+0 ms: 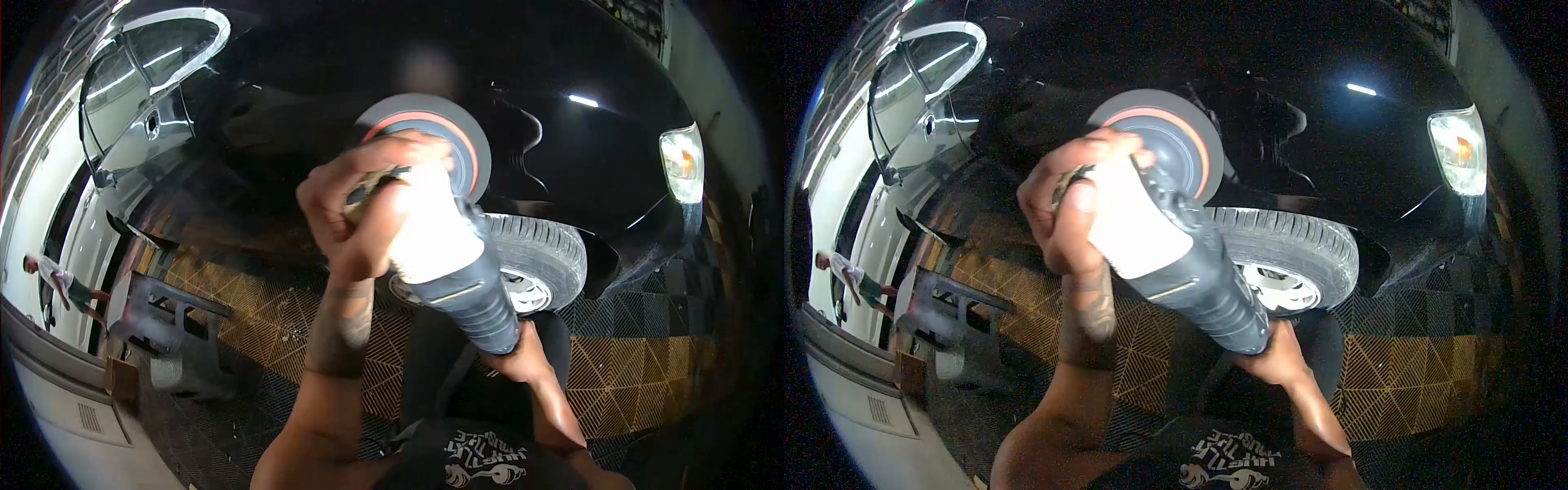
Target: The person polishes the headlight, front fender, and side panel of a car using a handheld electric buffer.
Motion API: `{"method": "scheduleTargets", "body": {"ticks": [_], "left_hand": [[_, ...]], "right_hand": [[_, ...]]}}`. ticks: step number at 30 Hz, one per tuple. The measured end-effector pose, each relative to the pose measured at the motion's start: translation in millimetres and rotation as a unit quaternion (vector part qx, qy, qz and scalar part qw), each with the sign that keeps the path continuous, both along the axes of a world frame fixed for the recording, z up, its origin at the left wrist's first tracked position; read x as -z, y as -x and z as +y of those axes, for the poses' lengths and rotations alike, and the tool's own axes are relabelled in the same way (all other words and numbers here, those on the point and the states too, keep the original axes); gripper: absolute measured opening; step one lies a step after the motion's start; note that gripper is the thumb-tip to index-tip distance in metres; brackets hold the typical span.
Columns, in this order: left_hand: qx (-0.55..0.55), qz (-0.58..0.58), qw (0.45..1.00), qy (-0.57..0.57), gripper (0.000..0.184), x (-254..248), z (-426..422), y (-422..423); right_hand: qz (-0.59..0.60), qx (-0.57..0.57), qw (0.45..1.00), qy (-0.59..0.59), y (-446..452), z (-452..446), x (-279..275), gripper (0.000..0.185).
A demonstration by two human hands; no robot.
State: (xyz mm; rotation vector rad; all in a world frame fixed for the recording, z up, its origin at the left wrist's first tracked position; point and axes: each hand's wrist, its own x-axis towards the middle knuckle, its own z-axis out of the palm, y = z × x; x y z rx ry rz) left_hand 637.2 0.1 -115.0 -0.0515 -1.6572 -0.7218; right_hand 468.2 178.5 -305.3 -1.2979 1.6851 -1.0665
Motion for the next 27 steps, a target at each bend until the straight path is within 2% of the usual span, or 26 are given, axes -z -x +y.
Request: {"method": "scheduleTargets", "body": {"ticks": [4,5,8,10,12,15,16,17,20,22,24,25,27], "left_hand": [[0.0,0.042,0.999,-0.022,0.031,7,-15,-39],[-0.02,0.052,0.998,-0.006,0.033,15,-22,-50],[-0.046,0.101,0.994,0.011,0.036,43,-34,-63],[-0.052,0.096,0.992,0.059,0.035,51,-34,-66],[-0.041,0.085,0.994,0.05,0.034,55,-30,-65],[-0.052,0.093,0.991,0.081,0.034,61,-16,-44],[-0.045,0.095,0.993,0.044,0.035,61,-8,-37],[-0.038,0.099,0.994,0.006,0.036,61,0,-31],[-0.012,0.09,0.996,0.01,0.031,62,9,-10],[0.0,0.06,0.998,-0.009,0.024,55,19,4],[-0.007,0.023,1.0,0.001,0.023,53,21,18],[0.038,-0.012,0.999,0.026,0.024,45,21,27],[0.108,-0.04,0.992,0.056,0.026,35,31,51]], "right_hand": [[0.057,-0.004,0.996,0.064,-17,-18,-24,0.042],[0.112,-0.062,0.991,0.046,-13,-22,-8,0.041],[0.094,-0.09,0.991,0.0,-19,-30,-5,0.04],[0.114,-0.085,0.99,0.009,-19,-30,8,0.039],[0.117,-0.092,0.989,-0.001,-18,-30,12,0.041],[0.107,-0.073,0.991,0.031,-11,-22,32,0.042],[0.105,-0.065,0.991,0.05,-9,-18,35,0.042],[0.081,-0.054,0.995,0.01,-5,-13,33,0.043],[0.029,-0.026,0.998,0.045,3,-5,38,0.043],[0.054,-0.023,0.997,0.047,11,3,47,0.043],[0.026,-0.01,0.999,0.022,17,11,50,0.043],[0.01,0.002,1.0,-0.011,20,15,58,0.042],[-0.028,0.053,0.998,0.032,25,27,73,0.04]]}}
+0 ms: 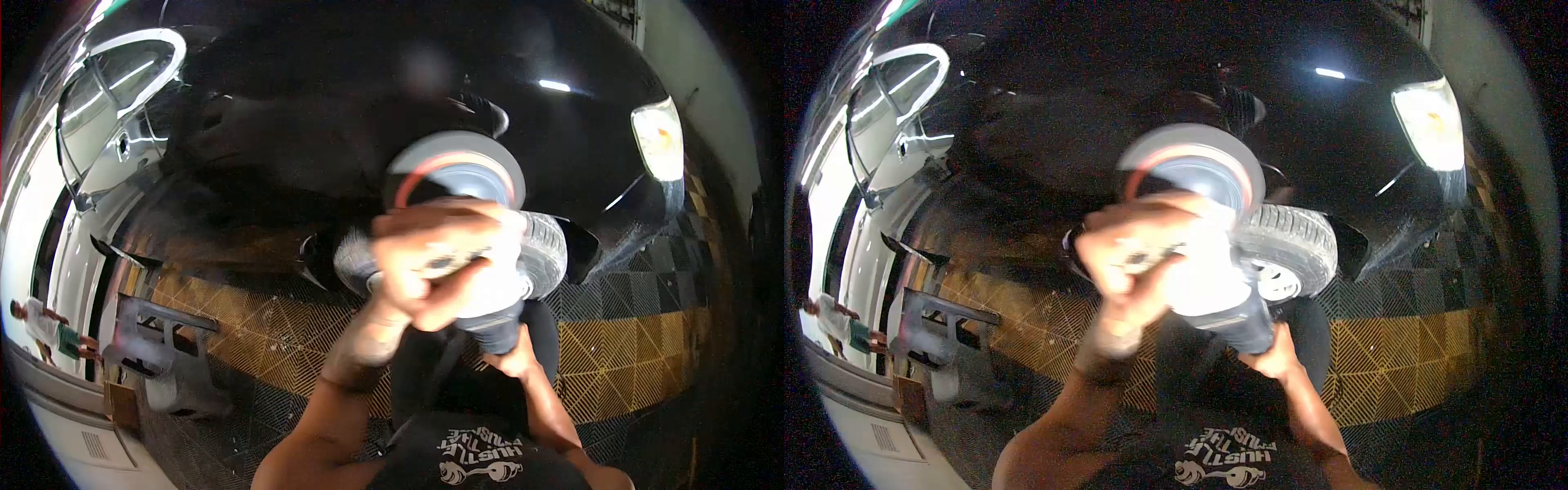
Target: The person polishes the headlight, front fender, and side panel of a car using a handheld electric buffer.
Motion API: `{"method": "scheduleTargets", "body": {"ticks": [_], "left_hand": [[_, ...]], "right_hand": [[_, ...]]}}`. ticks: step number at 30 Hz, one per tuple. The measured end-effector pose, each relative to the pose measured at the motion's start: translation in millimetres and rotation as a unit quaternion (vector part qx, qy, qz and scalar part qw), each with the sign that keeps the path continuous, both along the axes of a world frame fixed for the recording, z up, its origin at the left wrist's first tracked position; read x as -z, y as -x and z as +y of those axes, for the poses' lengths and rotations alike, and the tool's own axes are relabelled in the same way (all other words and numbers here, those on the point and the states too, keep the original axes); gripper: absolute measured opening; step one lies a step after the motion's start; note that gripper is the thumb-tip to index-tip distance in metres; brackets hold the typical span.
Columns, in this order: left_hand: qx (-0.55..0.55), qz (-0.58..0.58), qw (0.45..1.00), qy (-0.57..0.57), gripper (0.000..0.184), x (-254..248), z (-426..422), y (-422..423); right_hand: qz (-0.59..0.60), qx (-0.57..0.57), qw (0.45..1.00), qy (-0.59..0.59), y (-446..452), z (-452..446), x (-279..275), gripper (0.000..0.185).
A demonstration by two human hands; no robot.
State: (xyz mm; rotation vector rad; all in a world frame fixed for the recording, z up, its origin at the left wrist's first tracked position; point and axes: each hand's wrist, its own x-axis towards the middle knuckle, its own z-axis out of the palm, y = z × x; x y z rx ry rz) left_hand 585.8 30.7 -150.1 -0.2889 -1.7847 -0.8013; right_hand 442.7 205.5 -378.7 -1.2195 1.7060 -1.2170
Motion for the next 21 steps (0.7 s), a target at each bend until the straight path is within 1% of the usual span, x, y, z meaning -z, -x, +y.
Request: {"method": "scheduleTargets", "body": {"ticks": [1,3,5,6,8,9,11,12,13,14,16,17,18,19,21], "left_hand": [[0.027,0.004,1.0,0.002,0.027,0,5,14],[0.059,0.011,0.998,0.01,0.028,0,11,34],[0.06,0.01,0.998,0.005,0.026,-4,10,30],[0.066,0.006,0.998,-0.007,0.023,-5,11,28],[0.048,0.01,0.999,-0.023,0.026,-5,2,10],[0.034,0.006,0.999,-0.032,0.027,-4,-3,-1],[-0.032,0.031,0.994,-0.099,0.023,-6,-5,-25],[-0.095,0.09,0.986,-0.1,0.024,-2,-8,-35],[-0.11,0.119,0.984,-0.07,0.026,-1,-18,-45],[-0.126,0.149,0.98,-0.04,0.029,0,-29,-56],[-0.159,0.128,0.978,-0.046,0.034,-7,-48,-82],[-0.179,0.121,0.974,-0.064,0.036,-10,-51,-87],[-0.199,0.113,0.97,-0.082,0.037,-13,-55,-93],[-0.19,0.101,0.973,-0.087,0.037,-21,-54,-94],[-0.174,0.086,0.976,-0.095,0.037,-31,-48,-89]], "right_hand": [[-0.029,0.025,0.999,0.03,1,6,9,0.039],[-0.053,0.051,0.996,0.051,0,13,10,0.037],[-0.062,0.063,0.994,0.066,-1,16,5,0.035],[-0.041,0.046,0.996,0.059,-1,15,3,0.033],[-0.02,0.006,1.0,0.012,-1,11,6,0.033],[-0.021,0.003,1.0,0.012,-4,7,-1,0.033],[0.033,-0.038,0.998,-0.033,-14,-8,-30,0.038],[0.045,-0.06,0.996,-0.039,-17,-14,-40,0.042],[0.044,-0.054,0.997,-0.04,-22,-21,-46,0.042],[0.098,-0.076,0.992,-0.001,-27,-27,-51,0.047],[0.149,-0.103,0.983,0.027,-33,-34,-64,0.059],[0.143,-0.111,0.983,0.019,-35,-35,-73,0.066],[0.122,-0.118,0.985,0.031,-37,-34,-81,0.064],[0.122,-0.108,0.986,0.03,-37,-33,-81,0.064],[0.177,-0.104,0.973,0.102,-38,-32,-78,0.072]]}}
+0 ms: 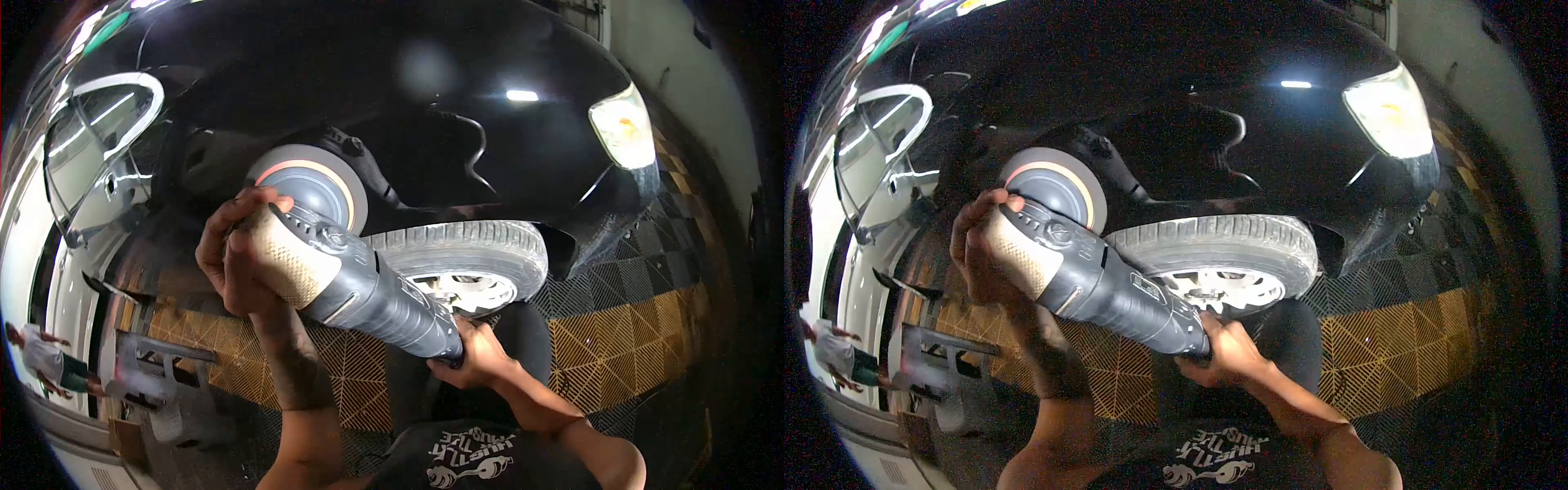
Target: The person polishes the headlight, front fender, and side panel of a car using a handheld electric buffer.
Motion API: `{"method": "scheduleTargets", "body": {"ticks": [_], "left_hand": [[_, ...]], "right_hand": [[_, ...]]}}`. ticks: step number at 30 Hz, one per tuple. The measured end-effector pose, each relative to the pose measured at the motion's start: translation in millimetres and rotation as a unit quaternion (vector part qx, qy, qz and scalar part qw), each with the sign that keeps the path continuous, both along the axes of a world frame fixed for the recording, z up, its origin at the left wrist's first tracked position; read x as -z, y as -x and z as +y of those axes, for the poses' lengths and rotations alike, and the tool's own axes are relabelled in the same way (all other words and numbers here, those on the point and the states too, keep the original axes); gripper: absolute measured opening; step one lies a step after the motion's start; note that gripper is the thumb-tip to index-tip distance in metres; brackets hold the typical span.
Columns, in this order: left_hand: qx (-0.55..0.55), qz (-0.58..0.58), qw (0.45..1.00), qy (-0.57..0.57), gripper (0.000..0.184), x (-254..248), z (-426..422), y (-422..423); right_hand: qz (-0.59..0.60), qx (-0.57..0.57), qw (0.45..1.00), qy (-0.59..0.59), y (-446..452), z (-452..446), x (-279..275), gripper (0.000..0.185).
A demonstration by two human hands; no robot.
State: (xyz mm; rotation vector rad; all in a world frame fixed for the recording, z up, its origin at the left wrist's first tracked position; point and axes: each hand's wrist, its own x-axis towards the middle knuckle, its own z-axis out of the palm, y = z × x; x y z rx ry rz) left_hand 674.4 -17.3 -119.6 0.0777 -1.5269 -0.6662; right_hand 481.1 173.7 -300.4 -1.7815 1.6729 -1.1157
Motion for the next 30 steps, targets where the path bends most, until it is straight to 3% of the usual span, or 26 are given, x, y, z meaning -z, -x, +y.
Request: {"method": "scheduleTargets", "body": {"ticks": [2,4,5,8,10,11,17,22,26,28,29,30], "left_hand": [[-0.072,0.066,0.995,-0.011,0.035,2,10,19],[-0.035,0.022,0.999,-0.025,0.032,-2,15,25],[-0.021,0.048,0.998,-0.029,0.032,0,23,39],[0.011,0.102,0.994,-0.035,0.032,-1,35,63],[0.087,0.001,0.996,0.01,0.032,-8,27,70],[0.074,-0.029,0.995,0.061,0.036,-3,17,73],[0.148,-0.046,0.988,0.029,0.034,-13,43,123],[0.202,-0.063,0.975,0.061,0.028,-20,58,169],[0.24,-0.082,0.965,0.068,0.022,-26,74,210],[0.221,-0.1,0.968,0.068,0.018,-28,81,234],[0.27,-0.098,0.957,0.03,0.018,-29,88,244],[0.235,-0.085,0.964,0.089,0.019,-28,86,257]], "right_hand": [[-0.008,0.032,0.999,-0.031,2,8,-8,0.065],[-0.026,0.048,0.998,-0.022,7,14,-9,0.055],[-0.057,0.065,0.996,-0.012,9,19,-14,0.047],[-0.093,0.062,0.991,-0.07,26,38,-17,0.045],[-0.113,0.086,0.987,-0.079,31,45,-20,0.04],[-0.113,0.09,0.987,-0.071,36,49,-17,0.038],[-0.134,0.127,0.98,-0.079,61,70,-16,0.032],[-0.179,0.161,0.97,-0.04,79,82,0,0.033],[-0.194,0.186,0.961,-0.073,98,101,21,0.038],[-0.245,0.259,0.934,-0.031,100,104,29,0.045],[-0.244,0.273,0.93,-0.033,101,105,21,0.058],[-0.275,0.295,0.915,-0.01,103,107,44,0.069]]}}
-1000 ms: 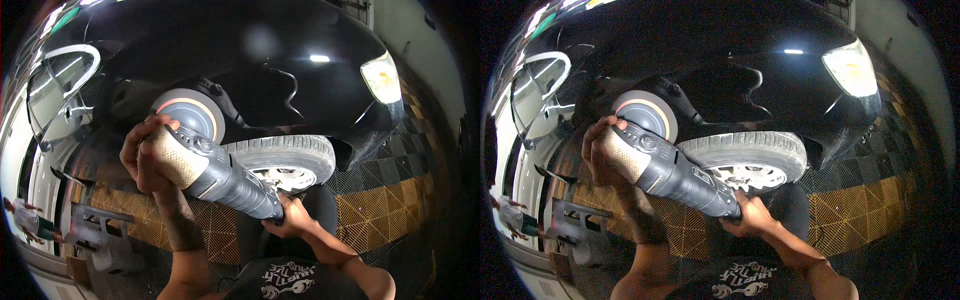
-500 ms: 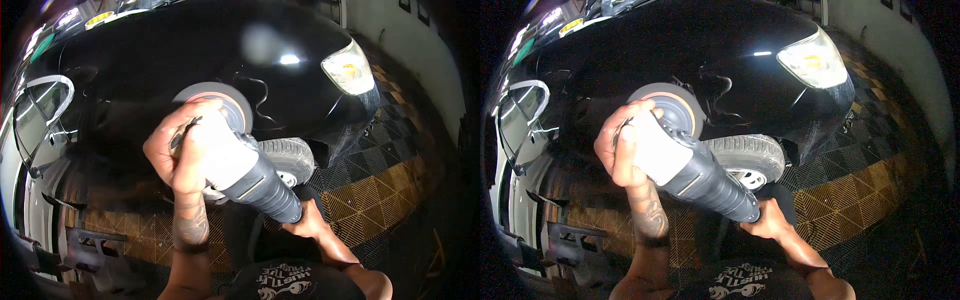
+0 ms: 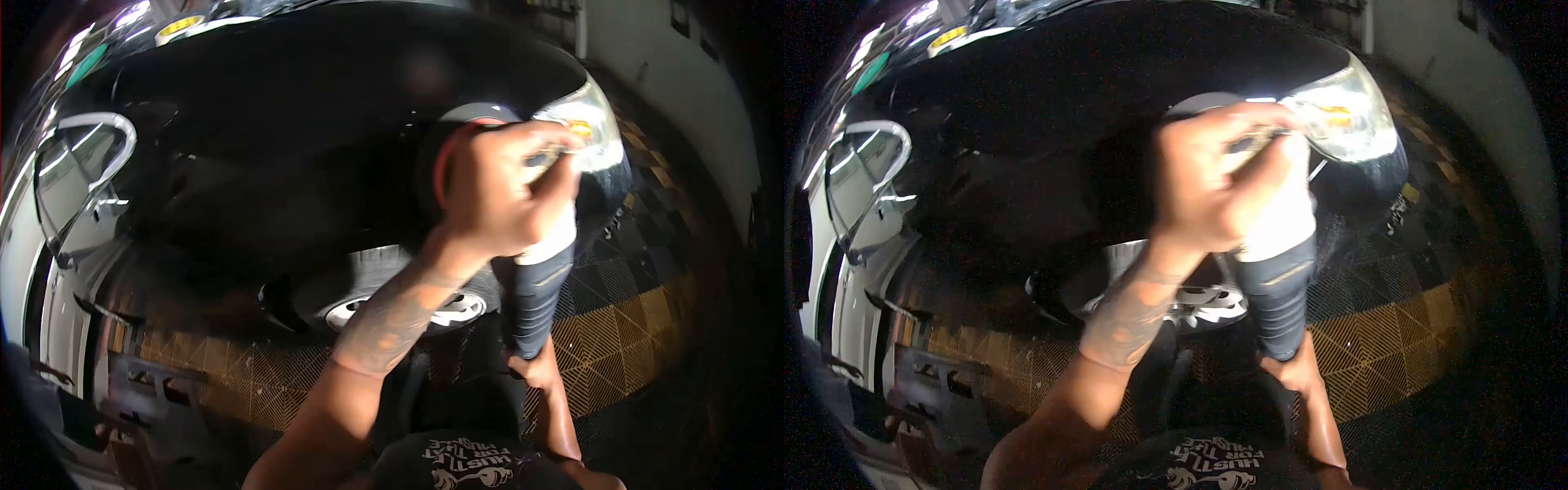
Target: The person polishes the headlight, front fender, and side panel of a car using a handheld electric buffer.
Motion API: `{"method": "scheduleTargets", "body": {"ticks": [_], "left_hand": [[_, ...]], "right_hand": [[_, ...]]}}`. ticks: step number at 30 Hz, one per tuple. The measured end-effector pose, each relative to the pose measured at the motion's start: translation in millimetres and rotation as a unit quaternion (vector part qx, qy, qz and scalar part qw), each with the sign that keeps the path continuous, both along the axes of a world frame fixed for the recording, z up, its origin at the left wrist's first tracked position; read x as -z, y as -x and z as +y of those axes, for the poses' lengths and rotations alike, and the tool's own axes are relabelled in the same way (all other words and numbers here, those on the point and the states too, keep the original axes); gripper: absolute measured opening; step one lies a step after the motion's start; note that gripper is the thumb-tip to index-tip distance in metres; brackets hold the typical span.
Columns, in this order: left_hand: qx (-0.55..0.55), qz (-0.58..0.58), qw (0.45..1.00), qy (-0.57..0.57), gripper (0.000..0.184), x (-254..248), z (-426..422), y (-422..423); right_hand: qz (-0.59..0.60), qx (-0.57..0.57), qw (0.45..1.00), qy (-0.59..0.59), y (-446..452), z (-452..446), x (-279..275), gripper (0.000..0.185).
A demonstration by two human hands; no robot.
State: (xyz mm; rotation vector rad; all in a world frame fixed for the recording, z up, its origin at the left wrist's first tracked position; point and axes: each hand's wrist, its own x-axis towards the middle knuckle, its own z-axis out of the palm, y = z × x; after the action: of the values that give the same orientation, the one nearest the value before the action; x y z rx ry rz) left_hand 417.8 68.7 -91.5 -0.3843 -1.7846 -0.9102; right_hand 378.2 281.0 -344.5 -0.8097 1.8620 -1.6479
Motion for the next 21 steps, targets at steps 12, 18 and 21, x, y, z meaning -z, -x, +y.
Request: {"method": "scheduleTargets", "body": {"ticks": [12,18,21], "left_hand": [[0.013,0.035,0.995,-0.091,0.013,-11,-21,-85],[-0.14,0.022,0.99,0.025,0.032,-12,-55,-156],[-0.182,0.065,0.981,0.002,0.032,-3,-73,-187]], "right_hand": [[0.061,-0.06,0.996,0.012,-44,-40,-22,0.043],[0.118,-0.203,0.971,-0.043,-65,-73,-60,0.031],[0.161,-0.237,0.957,-0.036,-74,-89,-68,0.029]]}}
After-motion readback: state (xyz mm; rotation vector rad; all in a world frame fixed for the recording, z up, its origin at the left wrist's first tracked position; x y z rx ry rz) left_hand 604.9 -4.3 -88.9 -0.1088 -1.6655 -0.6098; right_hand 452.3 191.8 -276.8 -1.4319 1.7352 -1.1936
